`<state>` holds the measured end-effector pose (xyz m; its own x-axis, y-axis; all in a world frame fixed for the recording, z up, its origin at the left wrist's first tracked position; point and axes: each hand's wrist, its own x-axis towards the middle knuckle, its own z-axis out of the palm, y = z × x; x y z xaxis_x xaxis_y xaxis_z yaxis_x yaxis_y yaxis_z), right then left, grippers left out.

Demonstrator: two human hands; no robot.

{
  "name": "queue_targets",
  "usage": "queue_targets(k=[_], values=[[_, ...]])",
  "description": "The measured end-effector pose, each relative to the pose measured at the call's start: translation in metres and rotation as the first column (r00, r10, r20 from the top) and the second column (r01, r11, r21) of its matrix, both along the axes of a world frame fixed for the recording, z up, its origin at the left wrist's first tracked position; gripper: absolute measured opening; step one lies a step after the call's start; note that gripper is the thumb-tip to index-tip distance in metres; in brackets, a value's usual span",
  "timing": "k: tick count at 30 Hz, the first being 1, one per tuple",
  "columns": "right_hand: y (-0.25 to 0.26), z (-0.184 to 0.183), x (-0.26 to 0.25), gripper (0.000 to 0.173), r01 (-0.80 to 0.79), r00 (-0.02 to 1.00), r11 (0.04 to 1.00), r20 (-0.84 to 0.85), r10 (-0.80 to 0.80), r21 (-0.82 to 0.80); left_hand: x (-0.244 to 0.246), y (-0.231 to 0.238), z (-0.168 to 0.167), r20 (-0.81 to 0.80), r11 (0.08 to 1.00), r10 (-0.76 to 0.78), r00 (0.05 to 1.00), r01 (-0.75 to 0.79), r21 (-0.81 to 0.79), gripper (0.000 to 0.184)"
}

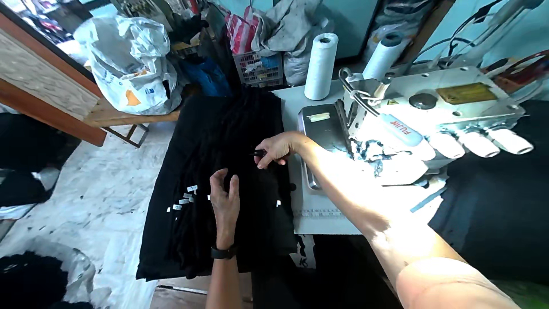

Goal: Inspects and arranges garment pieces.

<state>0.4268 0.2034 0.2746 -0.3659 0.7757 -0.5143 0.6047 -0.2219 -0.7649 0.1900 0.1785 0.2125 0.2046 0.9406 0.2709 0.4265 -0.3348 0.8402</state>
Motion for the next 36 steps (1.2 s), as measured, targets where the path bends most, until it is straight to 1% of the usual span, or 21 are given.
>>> queue_targets(k=[3,5,7,8,9,10,11,12,13,14,15,17,19,21,24,26,29,30,31,33,36], values=[[-0.002,0.003,-0.008,0.025,-0.071,0.994,0.995,0.082,0.077,-0.067,0.001,0.000,0.002,0.013,0.999,0.003,1.000,-0.003,-0.032,0.038],[-0.003,0.004,-0.008,0.025,-0.093,0.994,0.993,0.058,0.098,-0.076,0.003,-0.003,0.008,0.021,0.996,-0.009,1.000,0.011,-0.093,0.035],[-0.004,0.004,-0.003,0.021,-0.074,0.988,0.997,-0.138,0.072,-0.008,0.010,-0.011,0.017,0.018,0.984,-0.049,0.999,0.051,-0.169,0.039],[-0.004,0.001,0.000,0.018,-0.053,0.953,0.998,-0.296,0.061,0.034,0.015,-0.017,0.019,0.005,0.978,-0.082,0.997,0.082,-0.194,0.049],[-0.005,0.000,0.003,0.016,-0.026,0.887,0.998,-0.459,0.052,0.062,0.020,-0.023,0.020,-0.028,0.975,-0.113,0.993,0.106,-0.195,0.061],[-0.004,-0.001,0.005,0.018,-0.011,0.816,0.997,-0.576,0.054,0.078,0.027,-0.028,0.019,-0.081,0.978,-0.133,0.988,0.118,-0.170,0.069],[-0.004,0.001,0.008,0.020,0.004,0.767,0.997,-0.640,0.048,0.080,0.031,-0.031,0.016,-0.144,0.981,-0.150,0.978,0.129,-0.141,0.068],[-0.004,0.003,0.009,0.021,0.028,0.749,0.997,-0.662,0.023,0.065,0.033,-0.030,0.014,-0.207,0.988,-0.137,0.969,0.117,-0.106,0.058],[-0.005,0.004,0.010,0.021,0.067,0.756,0.997,-0.655,-0.020,0.047,0.031,-0.026,0.011,-0.238,0.994,-0.096,0.967,0.081,-0.070,0.044],[-0.004,0.006,0.011,0.020,0.129,0.784,0.991,-0.616,-0.078,0.037,0.027,-0.020,0.011,-0.226,0.998,-0.048,0.973,0.038,-0.046,0.034],[-0.002,0.006,0.012,0.017,0.211,0.821,0.977,-0.549,-0.154,0.043,0.020,-0.013,0.012,-0.172,0.999,-0.014,0.985,0.005,-0.047,0.029],[0.003,0.003,0.014,0.015,0.339,0.900,0.936,-0.321,-0.295,0.089,0.008,-0.003,0.021,0.015,0.989,0.060,0.998,-0.057,-0.133,0.026],[0.008,-0.001,0.014,0.017,0.371,0.926,0.922,-0.113,-0.359,0.110,0.001,0.002,0.029,0.201,0.971,0.144,0.969,-0.099,-0.217,0.020],[0.012,-0.004,0.014,0.019,0.364,0.931,0.927,-0.040,-0.362,0.092,-0.002,0.004,0.034,0.308,0.959,0.184,0.933,-0.102,-0.264,0.017],[0.011,-0.004,0.016,0.016,0.406,0.909,0.910,-0.142,-0.393,0.081,0.000,0.004,0.032,0.343,0.961,0.186,0.921,-0.098,-0.258,0.015],[0.008,-0.004,0.014,0.016,0.386,0.913,0.919,-0.178,-0.368,0.079,0.001,0.003,0.032,0.337,0.962,0.185,0.923,-0.099,-0.255,0.013],[0.002,-0.002,0.004,0.021,0.176,0.984,0.984,-0.034,-0.175,0.027,0.000,0.004,0.032,0.347,0.959,0.184,0.920,-0.091,-0.267,0.013],[0.000,-0.002,0.001,0.021,0.102,0.994,0.995,-0.032,-0.102,-0.002,0.000,0.005,0.032,0.345,0.958,0.184,0.921,-0.090,-0.271,0.012],[-0.002,-0.002,0.001,0.020,0.045,0.996,0.999,-0.081,-0.047,-0.019,0.000,0.005,0.032,0.342,0.958,0.181,0.922,-0.086,-0.275,0.012],[-0.004,-0.003,0.002,0.016,-0.007,0.965,1.000,-0.263,0.005,-0.005,0.002,0.005,0.031,0.331,0.958,0.176,0.927,-0.084,-0.274,0.011],[-0.001,-0.008,0.009,0.013,0.070,0.815,0.992,-0.579,0.003,0.104,0.004,0.001,0.023,0.277,0.975,0.105,0.955,-0.044,-0.217,0.013]])
